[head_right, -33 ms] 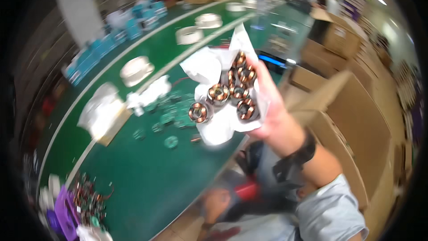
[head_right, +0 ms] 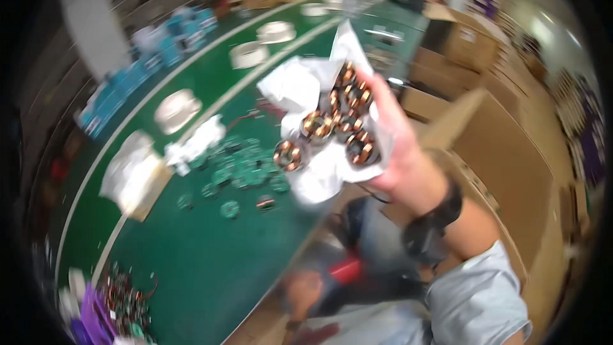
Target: The person uses a soldering iron to attach red wires to small green circular electronic components on a green workbench. They repeatedly pick up components, solder the wires, and place the finished units into a cardboard box. The person also wipes the workbench surface with a white cloth during the process.
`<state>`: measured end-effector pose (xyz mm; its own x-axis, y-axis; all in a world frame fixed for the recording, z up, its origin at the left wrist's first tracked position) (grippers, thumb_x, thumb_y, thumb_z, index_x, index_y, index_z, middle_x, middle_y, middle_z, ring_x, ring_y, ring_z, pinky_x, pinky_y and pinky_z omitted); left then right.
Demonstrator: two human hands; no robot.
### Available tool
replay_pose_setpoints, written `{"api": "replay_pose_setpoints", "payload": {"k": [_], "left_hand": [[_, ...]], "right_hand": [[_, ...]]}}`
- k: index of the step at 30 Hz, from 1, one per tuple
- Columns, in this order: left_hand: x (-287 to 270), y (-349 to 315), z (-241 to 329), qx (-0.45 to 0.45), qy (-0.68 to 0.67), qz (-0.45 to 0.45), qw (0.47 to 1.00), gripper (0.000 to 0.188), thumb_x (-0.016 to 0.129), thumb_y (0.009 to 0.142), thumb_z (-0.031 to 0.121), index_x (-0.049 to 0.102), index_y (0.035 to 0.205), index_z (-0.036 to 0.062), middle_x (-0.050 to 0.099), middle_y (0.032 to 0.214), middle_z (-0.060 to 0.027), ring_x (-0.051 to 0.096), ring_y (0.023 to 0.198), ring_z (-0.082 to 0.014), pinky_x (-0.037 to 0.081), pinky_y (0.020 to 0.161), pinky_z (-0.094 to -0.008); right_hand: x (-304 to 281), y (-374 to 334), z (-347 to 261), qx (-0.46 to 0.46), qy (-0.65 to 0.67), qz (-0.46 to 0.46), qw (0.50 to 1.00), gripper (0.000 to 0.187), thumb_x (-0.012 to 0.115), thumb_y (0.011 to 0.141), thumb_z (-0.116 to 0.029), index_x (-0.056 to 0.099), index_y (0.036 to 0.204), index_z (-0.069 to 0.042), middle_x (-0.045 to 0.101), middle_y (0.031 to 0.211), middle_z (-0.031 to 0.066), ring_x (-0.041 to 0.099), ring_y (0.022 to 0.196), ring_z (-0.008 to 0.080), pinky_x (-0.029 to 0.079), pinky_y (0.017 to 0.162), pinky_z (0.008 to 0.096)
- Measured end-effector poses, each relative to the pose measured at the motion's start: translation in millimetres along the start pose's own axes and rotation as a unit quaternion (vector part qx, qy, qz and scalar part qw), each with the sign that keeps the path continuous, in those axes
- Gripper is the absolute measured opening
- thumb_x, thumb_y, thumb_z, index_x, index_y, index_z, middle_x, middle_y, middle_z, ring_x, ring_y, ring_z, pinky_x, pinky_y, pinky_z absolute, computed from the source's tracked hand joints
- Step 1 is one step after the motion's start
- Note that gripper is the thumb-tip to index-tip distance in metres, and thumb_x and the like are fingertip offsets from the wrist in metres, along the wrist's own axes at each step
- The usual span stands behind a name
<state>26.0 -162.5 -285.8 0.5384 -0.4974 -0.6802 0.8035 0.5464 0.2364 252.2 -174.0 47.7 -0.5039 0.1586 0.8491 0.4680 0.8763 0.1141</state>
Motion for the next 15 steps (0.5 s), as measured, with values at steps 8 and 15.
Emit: {"api": "replay_pose_setpoints", "payload": {"k": [8,15], "left_hand": [[3.4,5.4,8.5,0.053,0.046,0.015,0.997,0.006,0.061,0.064,0.014,0.064,0.067,0.0177,0.065,0.074,0.0031,0.059,0.078,-0.0162,0.035,0.082,-0.0334],[3.8,17.5,40.1,0.106,0.191,-0.031,0.975,0.011,0.062,0.069,0.023,0.068,0.077,0.0173,0.062,0.075,-0.0011,0.059,0.073,-0.0216,0.042,0.071,-0.0359]], "right_hand": [[-80.6,-229.8,-225.2,-0.248,-0.285,0.327,0.866,0.042,0.041,0.091,-0.037,0.052,0.113,-0.003,0.063,0.093,0.0094,0.064,0.080,0.0224,0.053,0.074,0.0387],[-294.4,-409.5,-285.0,-0.111,-0.357,0.619,0.691,0.030,0.046,0.089,-0.040,0.055,0.096,-0.012,0.057,0.074,0.0013,0.055,0.060,0.0123,0.046,0.051,0.0298]]}}
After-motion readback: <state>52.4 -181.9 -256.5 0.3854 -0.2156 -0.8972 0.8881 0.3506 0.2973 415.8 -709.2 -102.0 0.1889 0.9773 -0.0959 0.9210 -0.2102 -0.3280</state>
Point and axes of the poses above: each hand's wrist, its own y-axis towards the middle knuckle, its own x-axis out of the palm, z = x × y, the point moved 6 cm from there along y, towards the middle knuckle
